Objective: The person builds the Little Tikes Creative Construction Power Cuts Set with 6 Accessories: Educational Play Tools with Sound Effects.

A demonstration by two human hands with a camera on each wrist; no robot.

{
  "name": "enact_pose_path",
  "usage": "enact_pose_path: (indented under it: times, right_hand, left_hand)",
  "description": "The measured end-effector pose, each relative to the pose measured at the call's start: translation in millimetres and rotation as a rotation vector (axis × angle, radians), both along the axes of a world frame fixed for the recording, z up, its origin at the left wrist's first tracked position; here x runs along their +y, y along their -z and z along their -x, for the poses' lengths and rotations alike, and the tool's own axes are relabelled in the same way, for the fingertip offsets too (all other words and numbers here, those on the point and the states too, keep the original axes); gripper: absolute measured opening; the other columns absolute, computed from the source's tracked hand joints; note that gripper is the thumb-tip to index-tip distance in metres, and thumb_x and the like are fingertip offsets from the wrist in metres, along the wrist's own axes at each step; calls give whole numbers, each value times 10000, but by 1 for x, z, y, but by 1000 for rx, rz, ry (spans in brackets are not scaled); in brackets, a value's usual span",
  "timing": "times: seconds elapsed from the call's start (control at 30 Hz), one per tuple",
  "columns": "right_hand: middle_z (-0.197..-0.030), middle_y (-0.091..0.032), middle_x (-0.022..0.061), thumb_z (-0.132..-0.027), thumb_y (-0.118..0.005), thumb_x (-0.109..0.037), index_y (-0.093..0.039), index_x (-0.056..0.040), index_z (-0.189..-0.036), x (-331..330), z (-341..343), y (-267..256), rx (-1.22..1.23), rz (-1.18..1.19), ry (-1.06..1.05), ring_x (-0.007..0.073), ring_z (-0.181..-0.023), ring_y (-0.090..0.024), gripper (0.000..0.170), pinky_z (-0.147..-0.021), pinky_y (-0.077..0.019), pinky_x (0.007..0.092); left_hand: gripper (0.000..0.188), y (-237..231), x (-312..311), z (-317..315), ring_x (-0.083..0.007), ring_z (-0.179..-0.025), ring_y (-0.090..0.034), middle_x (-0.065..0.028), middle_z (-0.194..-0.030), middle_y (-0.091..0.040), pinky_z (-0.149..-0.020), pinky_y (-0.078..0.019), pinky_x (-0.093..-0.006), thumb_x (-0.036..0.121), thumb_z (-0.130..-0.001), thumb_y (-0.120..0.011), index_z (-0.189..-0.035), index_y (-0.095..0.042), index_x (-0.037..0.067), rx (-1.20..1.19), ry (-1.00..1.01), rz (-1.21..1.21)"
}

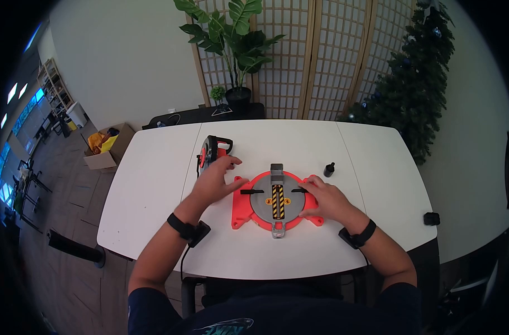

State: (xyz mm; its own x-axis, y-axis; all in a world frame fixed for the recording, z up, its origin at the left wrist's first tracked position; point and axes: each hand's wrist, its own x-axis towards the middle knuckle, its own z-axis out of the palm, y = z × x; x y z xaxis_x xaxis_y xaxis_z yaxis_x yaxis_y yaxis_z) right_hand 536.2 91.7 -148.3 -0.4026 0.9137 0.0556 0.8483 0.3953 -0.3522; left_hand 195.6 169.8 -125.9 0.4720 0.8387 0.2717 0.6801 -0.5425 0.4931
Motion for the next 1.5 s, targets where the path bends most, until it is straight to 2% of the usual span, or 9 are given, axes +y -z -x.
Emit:
enact_pose_path:
  times: [0.1, 0.4, 0.5, 0.57, 0.67, 0.97, 1.27, 1.37, 1.5]
  right_hand:
    - [-1344, -557, 123, -736, -873, -402, -552, -104, -1409, -2, -2, -10, 45, 65, -6, 302, -1088, -660, 802, -941, -544, 387]
    - [-1308, -618, 148, -833, -824, -339, -579, -98, -1374, 10, -9, -31, 120, 188, 79, 296, -1136, -671, 641, -927, -556, 376]
    - [-1312, -617, 150, -857, -812, -322, -595, -83, -1348, 12, -9, -43, 154, 167, 109, 288, -1095, -698, 588, -901, -567, 362]
    - [-1314, -617, 151, -867, -806, -316, -601, -76, -1336, 12, -8, -45, 156, 170, 132, 281, -1072, -711, 565, -889, -571, 355]
    - [-1236, -647, 124, -856, -798, -396, -635, -86, -1284, 15, -10, -42, 182, 138, 131, 247, -993, -707, 554, -862, -562, 354]
    - [-1301, -622, 136, -881, -793, -338, -625, -78, -1285, 16, -3, -48, 134, 187, 148, 250, -993, -726, 509, -852, -575, 327]
    - [-1244, -659, 127, -882, -790, -329, -659, -77, -1221, 15, -3, -49, 144, 148, 164, 246, -950, -731, 442, -831, -579, 328]
    - [-1199, -682, 133, -880, -795, -318, -672, -74, -1187, 16, -3, -49, 148, 131, 209, 247, -924, -736, 411, -817, -584, 330]
    - [-1178, -693, 144, -875, -803, -299, -675, -65, -1174, 18, -5, -45, 183, 146, 179, 248, -915, -739, 401, -797, -592, 326]
  left_hand:
    - [439, -17, 16, 12, -250, -945, -677, -99, -1104, -677, -834, -555, -363, 329, -858, -813, -1149, -616, 66, -88, -117, -25]
    - [702, -39, 76, 46, -304, -1091, -678, -204, -1215, -666, -901, -546, -391, 542, -848, -771, -1230, -608, -25, 175, -437, 8]
    - [729, -49, 84, 38, -324, -1003, -710, -220, -1090, -712, -862, -565, -402, 609, -842, -734, -1130, -660, -56, 323, -478, 51]
    - [625, -63, 82, 26, -321, -843, -745, -196, -912, -751, -791, -579, -417, 589, -829, -709, -1004, -744, -10, 478, -503, 298]
    - [504, -60, 84, 22, -331, -765, -742, -165, -781, -743, -746, -585, -417, 498, -835, -695, -892, -768, 3, 442, -468, 409]
    - [392, -40, 86, 7, -308, -963, -746, -153, -1005, -766, -826, -591, -405, 357, -845, -660, -1029, -761, 26, 639, -457, 174]
    - [287, -35, 79, 1, -302, -989, -743, -160, -1053, -760, -854, -594, -384, 221, -881, -629, -1068, -757, 45, 653, -475, 129]
    - [330, -27, 83, 12, -349, -855, -740, -190, -862, -743, -800, -599, -430, 300, -811, -690, -932, -752, -1, 562, -450, -2]
    - [349, -37, 77, 19, -350, -821, -739, -196, -824, -731, -786, -598, -435, 312, -811, -697, -923, -747, -15, 550, -417, -24]
